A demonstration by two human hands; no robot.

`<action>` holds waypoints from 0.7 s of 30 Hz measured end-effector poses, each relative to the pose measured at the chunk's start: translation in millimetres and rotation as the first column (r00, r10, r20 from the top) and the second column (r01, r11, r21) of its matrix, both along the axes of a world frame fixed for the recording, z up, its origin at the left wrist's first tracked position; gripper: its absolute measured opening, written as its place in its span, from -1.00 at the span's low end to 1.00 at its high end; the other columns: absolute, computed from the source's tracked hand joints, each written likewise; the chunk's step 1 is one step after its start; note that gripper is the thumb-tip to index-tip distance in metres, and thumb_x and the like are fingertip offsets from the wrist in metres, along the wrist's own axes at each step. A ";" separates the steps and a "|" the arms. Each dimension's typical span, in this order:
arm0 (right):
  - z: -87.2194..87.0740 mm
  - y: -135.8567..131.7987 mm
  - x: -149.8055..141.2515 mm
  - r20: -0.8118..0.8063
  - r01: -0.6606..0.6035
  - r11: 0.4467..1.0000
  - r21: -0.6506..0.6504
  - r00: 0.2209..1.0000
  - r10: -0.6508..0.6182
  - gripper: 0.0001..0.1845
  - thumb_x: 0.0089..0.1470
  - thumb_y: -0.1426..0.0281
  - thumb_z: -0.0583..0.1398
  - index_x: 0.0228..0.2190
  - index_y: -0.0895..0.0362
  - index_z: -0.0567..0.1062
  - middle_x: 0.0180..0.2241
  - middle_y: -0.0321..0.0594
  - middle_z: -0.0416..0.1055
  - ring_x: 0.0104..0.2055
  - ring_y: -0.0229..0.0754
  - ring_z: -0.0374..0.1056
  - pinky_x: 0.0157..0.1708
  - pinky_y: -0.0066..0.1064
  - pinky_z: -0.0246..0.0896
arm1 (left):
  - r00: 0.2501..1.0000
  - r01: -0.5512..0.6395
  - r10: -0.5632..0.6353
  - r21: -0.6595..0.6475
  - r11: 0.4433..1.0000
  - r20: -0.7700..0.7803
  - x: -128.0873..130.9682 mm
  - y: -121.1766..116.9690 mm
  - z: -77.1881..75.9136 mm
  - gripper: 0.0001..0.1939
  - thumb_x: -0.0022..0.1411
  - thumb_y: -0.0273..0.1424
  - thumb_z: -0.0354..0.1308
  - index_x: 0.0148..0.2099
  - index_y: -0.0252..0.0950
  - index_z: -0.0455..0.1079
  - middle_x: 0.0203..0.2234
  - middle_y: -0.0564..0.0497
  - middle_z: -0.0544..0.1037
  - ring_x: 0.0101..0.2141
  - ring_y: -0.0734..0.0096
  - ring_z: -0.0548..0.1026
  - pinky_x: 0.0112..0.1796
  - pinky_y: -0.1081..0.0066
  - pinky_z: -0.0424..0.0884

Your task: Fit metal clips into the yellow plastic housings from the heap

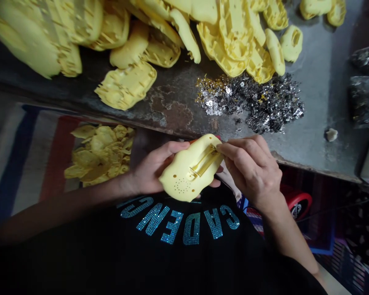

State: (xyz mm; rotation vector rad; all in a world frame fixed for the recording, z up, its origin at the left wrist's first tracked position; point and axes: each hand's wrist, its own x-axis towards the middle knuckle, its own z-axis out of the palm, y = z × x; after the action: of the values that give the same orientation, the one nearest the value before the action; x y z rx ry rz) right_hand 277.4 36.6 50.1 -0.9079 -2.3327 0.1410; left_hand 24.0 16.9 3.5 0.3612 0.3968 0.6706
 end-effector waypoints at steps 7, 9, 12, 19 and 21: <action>-14.0 -6.7 -1.6 0.054 0.017 0.999 0.041 0.998 -0.019 -0.49 0.50 0.40 0.37 0.37 -0.19 0.61 0.02 -0.12 0.78 -0.09 0.08 0.64 -0.09 -0.03 0.56 | 0.999 -0.018 0.017 -0.028 0.999 -0.036 -0.2 -1.5 3.8 -0.09 0.51 0.02 0.32 0.69 -0.30 0.28 0.14 -0.25 0.82 -0.07 -0.06 0.83 0.25 -0.05 0.64; -13.9 -8.1 -1.5 0.041 0.023 0.999 0.043 0.999 -0.024 -0.51 0.50 0.43 0.36 0.34 -0.17 0.64 0.03 -0.12 0.78 -0.09 0.06 0.63 -0.08 -0.05 0.56 | 0.999 -0.027 0.026 -0.022 0.999 -0.036 0.9 -1.9 5.0 -0.10 0.50 0.02 0.35 0.68 -0.29 0.29 0.15 -0.23 0.82 -0.08 -0.04 0.83 0.27 -0.04 0.63; -7.8 -5.0 -0.3 -0.080 0.086 0.989 -0.123 0.992 -0.096 -0.60 0.50 0.47 0.37 0.23 -0.15 0.73 0.01 -0.14 0.77 -0.09 0.00 0.64 -0.09 -0.11 0.58 | 0.995 -0.079 0.078 -0.022 0.997 -0.057 4.4 -3.7 6.0 -0.12 0.47 0.02 0.39 0.63 -0.30 0.36 0.17 -0.24 0.81 -0.02 -0.03 0.81 0.22 0.01 0.66; 4.6 18.2 7.1 -0.213 -0.067 0.722 -0.689 0.971 -0.112 -0.58 0.30 -0.01 0.57 0.03 -0.05 0.77 -0.16 -0.19 0.73 -0.23 -0.04 0.63 -0.24 -0.19 0.58 | 0.953 -0.150 0.192 0.182 0.972 -0.236 0.4 -18.2 3.9 -0.17 0.52 0.06 0.46 0.65 -0.12 0.42 0.26 -0.15 0.77 0.13 0.04 0.77 0.06 0.30 0.67; 2.5 17.8 7.5 -0.256 -0.091 0.689 -0.719 0.957 -0.140 -0.56 0.25 -0.03 0.60 -0.02 -0.07 0.76 -0.20 -0.23 0.71 -0.26 -0.05 0.61 -0.29 -0.22 0.54 | 0.957 -0.107 0.167 0.249 0.963 -0.238 -6.0 -22.5 5.8 -0.17 0.55 0.11 0.43 0.67 -0.06 0.42 0.30 -0.16 0.75 0.15 0.03 0.77 0.05 0.32 0.66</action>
State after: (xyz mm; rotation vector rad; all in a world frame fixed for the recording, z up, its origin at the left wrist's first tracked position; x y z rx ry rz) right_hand 284.9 54.4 52.6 -1.1787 -1.9606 1.1890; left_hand 18.0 -5.7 9.3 0.6534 0.5968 0.8133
